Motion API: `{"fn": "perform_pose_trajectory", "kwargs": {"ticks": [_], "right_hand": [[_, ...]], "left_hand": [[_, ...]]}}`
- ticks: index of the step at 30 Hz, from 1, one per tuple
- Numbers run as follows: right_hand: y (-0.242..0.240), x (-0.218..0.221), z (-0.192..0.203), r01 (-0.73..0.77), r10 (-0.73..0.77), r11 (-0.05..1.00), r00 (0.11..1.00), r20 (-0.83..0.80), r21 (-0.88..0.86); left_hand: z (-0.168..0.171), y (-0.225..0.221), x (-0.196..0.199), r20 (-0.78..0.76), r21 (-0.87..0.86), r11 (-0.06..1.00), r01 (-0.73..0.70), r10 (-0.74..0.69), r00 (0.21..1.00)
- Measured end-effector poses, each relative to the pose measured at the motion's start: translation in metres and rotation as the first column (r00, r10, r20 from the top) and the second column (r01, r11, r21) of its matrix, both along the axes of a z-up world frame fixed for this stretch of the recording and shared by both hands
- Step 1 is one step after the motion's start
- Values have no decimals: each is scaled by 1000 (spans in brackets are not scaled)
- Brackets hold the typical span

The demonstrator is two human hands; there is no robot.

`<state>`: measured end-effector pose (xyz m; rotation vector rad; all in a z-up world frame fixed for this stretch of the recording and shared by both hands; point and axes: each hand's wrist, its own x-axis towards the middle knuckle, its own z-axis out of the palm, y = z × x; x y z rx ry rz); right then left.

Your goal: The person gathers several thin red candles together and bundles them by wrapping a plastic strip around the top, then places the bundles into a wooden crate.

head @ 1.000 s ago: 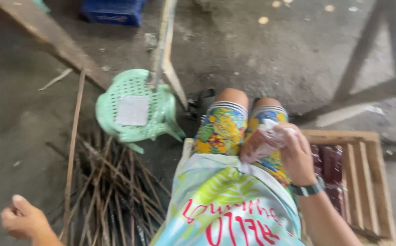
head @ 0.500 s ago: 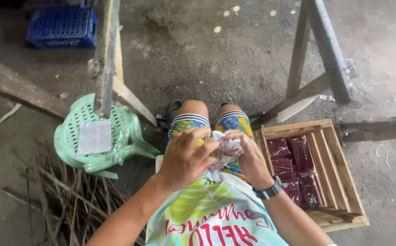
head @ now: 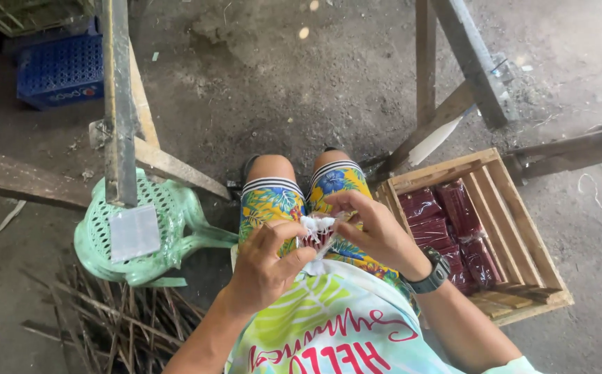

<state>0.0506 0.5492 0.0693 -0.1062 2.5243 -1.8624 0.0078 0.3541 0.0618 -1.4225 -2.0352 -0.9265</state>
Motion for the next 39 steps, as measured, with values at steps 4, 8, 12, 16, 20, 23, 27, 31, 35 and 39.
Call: {"fn": "perform_pose_trajectory", "kwargs": {"ticks": [4,8,12,16,20,23,27,31,35,39], "right_hand": [[6,3,-5,97,-95,995,994,-52,33],[10,17,15,18,-58,988,964,-261,-153],[12,31,26,-70,-50,911,959,-277,-406],[23,21,6,-57,-124,858,942,-313,-511],[25,11,-26,-136,19,831,976,-217,-540],[25,4,-47,-215,185,871,977,-111,-443],[14,11,-75,-327,347,921,936,66,-212],[-1,2,-88,-210,209,974,978,-19,-88],[-9,-5,-94,-71,62,922,997,-36,-380],[-9,-4,-107,-59,68,805,998,-6,-590]], "left_hand": [[-3,-5,-2,48,53,998,18,-20,999],[7,-10,1,166,103,994,-41,24,986],[38,-4,10,386,197,972,124,-194,902],[30,11,0,451,320,946,59,-206,868],[-10,15,-9,745,448,891,71,-416,521],[-38,17,-13,807,524,851,-4,-495,323],[-41,22,-15,828,498,855,-145,-420,372],[-50,36,-14,876,433,830,-351,-295,382],[-46,43,-14,901,413,760,-502,-261,345],[-38,41,-19,918,382,735,-560,-230,323]]}}
